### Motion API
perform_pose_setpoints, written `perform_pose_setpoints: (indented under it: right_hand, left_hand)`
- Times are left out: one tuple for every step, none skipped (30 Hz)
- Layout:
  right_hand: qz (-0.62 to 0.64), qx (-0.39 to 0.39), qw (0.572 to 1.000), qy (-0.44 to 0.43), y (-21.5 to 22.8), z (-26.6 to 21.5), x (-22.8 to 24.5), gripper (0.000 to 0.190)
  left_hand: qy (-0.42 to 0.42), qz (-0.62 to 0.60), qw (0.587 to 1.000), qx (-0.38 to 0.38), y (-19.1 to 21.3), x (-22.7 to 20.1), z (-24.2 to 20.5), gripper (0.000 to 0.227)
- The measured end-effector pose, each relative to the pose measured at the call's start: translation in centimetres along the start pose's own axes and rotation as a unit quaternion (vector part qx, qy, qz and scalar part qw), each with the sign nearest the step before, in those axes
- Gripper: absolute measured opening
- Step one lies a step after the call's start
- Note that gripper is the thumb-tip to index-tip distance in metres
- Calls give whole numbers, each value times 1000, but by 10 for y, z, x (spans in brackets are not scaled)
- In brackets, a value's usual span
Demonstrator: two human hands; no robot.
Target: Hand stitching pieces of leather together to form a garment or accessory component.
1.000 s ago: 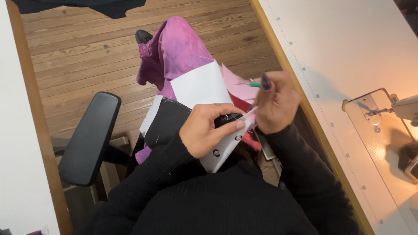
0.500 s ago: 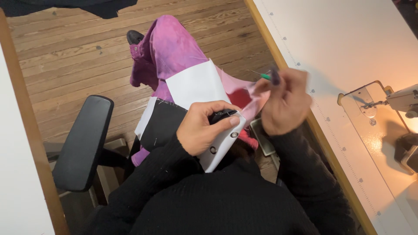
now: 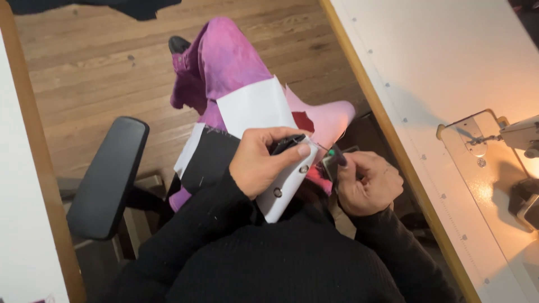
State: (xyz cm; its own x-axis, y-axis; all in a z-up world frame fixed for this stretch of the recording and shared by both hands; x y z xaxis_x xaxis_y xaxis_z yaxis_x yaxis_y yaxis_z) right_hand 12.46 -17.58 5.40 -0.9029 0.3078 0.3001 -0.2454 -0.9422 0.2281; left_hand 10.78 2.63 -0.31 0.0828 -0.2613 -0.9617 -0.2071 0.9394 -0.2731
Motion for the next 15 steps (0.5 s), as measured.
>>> perform_pose_setpoints:
  right_hand:
    - [-1,-5,1000,4,-1,2,-2,20]
    - [10,1,1000,11,-1,1,-2,19]
    - [21,8,1000,18,-2,0,-2,18]
    - [21,9,1000,18,-3,4,-1,18]
    - [18,15,999,46,-4,7,6,18]
    - [16,22,997,74,-6,9,14,19]
    - [17,25,997,74,-6,9,16,19]
    - [11,19,995,98,-7,10,21,20]
    - [4,13,992,122,-8,11,26,20]
    - [4,14,992,123,-8,11,24,20]
    - [-3,18,991,134,-10,11,24,20]
    - [-10,24,989,143,-10,9,24,19]
    - [-10,28,989,142,-9,8,25,19]
    - [-9,19,989,148,-10,9,26,20]
    - [-8,9,988,154,-10,10,27,22]
  left_hand:
    - [-5,2,1000,3,1,-1,4,32]
    - [-5,2,1000,1,2,0,3,32]
    - [-5,3,1000,0,4,3,3,31]
    - [-5,1,1000,-1,3,-1,3,31]
    - [-11,5,1000,-3,3,-6,2,31]
    - [-17,9,1000,-7,3,-10,0,30]
    - [-16,7,1000,-10,3,-3,0,30]
    - [-22,-5,1000,-7,3,1,3,32]
    - [-27,-17,999,-5,3,5,6,35]
    - [-28,-18,999,-5,3,4,6,35]
    - [-33,-14,999,-11,5,2,6,33]
    - [-37,-12,999,-18,6,2,4,31]
    - [-34,-14,999,-20,4,3,2,31]
    - [-35,-8,999,-19,4,1,3,30]
    - [-36,-2,999,-19,4,-1,4,30]
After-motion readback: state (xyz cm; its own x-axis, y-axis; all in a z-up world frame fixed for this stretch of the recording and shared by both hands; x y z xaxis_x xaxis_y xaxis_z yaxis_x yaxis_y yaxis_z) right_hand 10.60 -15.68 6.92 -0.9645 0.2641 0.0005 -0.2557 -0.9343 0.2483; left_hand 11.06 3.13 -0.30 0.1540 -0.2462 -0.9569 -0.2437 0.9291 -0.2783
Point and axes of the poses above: each hand's wrist, its own z-axis towards the middle knuckle, its own y-axis out of the back of the hand, x = y × z, the point moved 10 cm from there along z, towards the middle knuckle
